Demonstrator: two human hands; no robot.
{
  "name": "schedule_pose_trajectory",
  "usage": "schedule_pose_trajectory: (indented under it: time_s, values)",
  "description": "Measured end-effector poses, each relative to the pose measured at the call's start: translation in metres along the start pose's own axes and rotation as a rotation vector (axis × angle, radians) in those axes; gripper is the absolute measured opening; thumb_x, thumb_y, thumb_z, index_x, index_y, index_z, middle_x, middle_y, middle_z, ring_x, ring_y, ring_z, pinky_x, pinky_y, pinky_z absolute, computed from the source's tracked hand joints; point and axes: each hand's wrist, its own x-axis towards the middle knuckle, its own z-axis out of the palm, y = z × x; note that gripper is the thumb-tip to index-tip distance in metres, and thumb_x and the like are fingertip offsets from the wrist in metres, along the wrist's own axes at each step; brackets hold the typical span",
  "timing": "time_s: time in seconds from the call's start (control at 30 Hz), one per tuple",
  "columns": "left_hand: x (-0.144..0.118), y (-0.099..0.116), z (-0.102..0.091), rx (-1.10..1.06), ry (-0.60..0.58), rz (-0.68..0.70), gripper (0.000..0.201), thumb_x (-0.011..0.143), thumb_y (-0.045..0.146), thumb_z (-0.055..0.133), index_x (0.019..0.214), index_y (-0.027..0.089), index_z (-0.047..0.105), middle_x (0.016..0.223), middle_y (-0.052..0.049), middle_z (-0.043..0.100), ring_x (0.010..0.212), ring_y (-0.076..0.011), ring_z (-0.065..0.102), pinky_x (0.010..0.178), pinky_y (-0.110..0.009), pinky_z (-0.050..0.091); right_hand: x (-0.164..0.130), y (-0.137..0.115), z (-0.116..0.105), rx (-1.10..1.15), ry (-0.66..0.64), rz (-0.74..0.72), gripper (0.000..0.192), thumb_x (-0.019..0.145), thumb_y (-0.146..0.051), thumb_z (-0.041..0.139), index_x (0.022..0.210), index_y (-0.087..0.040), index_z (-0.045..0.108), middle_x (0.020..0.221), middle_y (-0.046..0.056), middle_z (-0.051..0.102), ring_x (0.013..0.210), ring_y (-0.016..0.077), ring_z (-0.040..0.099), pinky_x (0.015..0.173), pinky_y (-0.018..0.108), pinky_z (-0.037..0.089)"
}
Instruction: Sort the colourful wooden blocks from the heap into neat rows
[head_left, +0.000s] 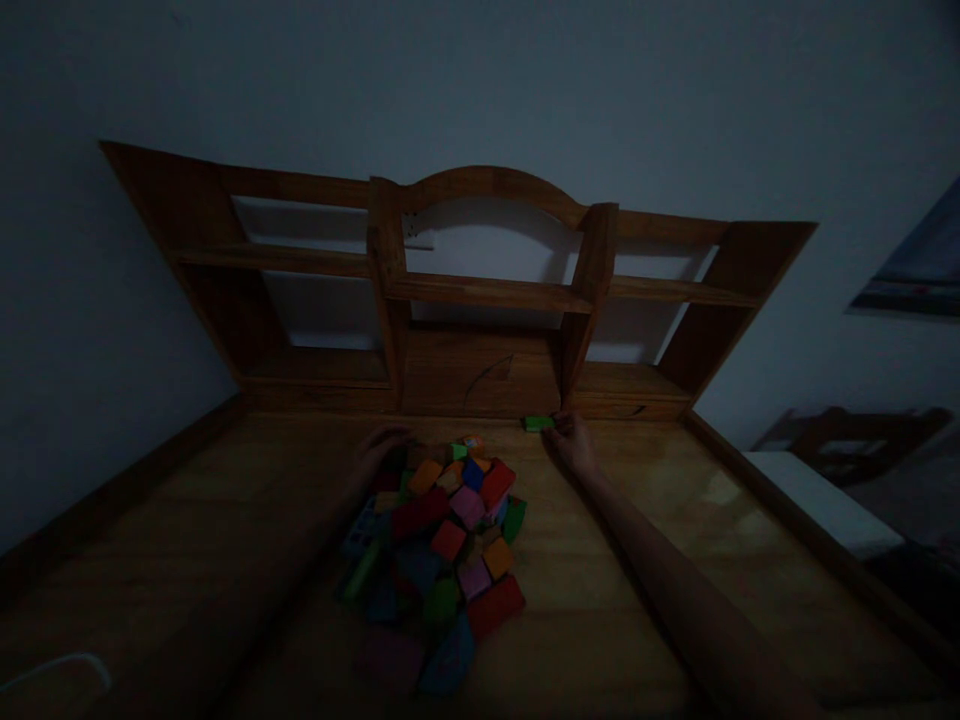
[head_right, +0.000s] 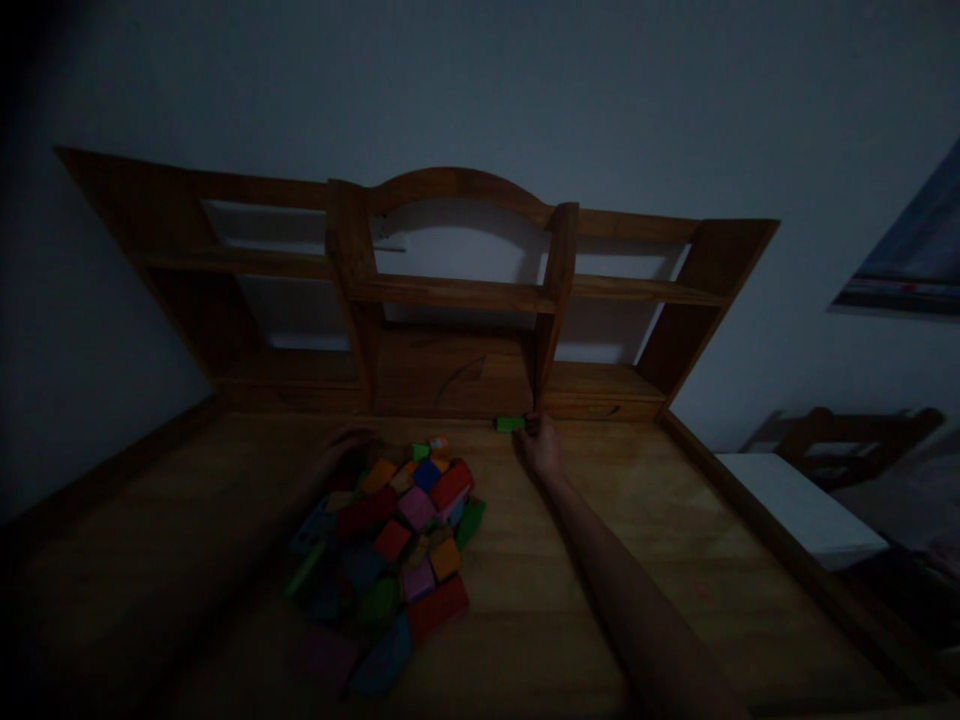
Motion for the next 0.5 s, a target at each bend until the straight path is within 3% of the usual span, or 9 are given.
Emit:
schedule_pose_trajectory:
  time_s: [0.27, 0.5]
  values:
    - [0.0042, -0.0095, -0.0036, -0.053, -0.053, -0.057, 0.041, 0.069, 0.049, 0.076, 0.098, 0.020, 0.077, 0.113, -0.009, 0.077, 0.112, -0.0320, 0.069, 0.093, -0.039, 0.055, -0.0014, -0.0019, -0.0013, 0.006, -0.009, 0.015, 0.034, 0.072, -0.039, 0.069, 0.100, -0.022, 0.060, 0.093, 0.009, 0.070, 0.081, 0.0246, 0.067, 0.073, 0.039, 0.057]
    - [0.0030, -0.0058, 0.0007, -0.155, -0.032, -0.093, 0.041, 0.066, 0.046, 0.080, 0.096, 0.019, 0.075, 0.101, -0.009, 0.078, 0.102, -0.0303, 0.073, 0.090, -0.040, 0.056, -0.0016, -0.0049, -0.0017, 0.004, -0.011, 0.012, 0.033, 0.073, -0.037, 0.068, 0.101, -0.022, 0.059, 0.094, 0.009, 0.070, 0.081, 0.0250, 0.067, 0.072, 0.039, 0.057]
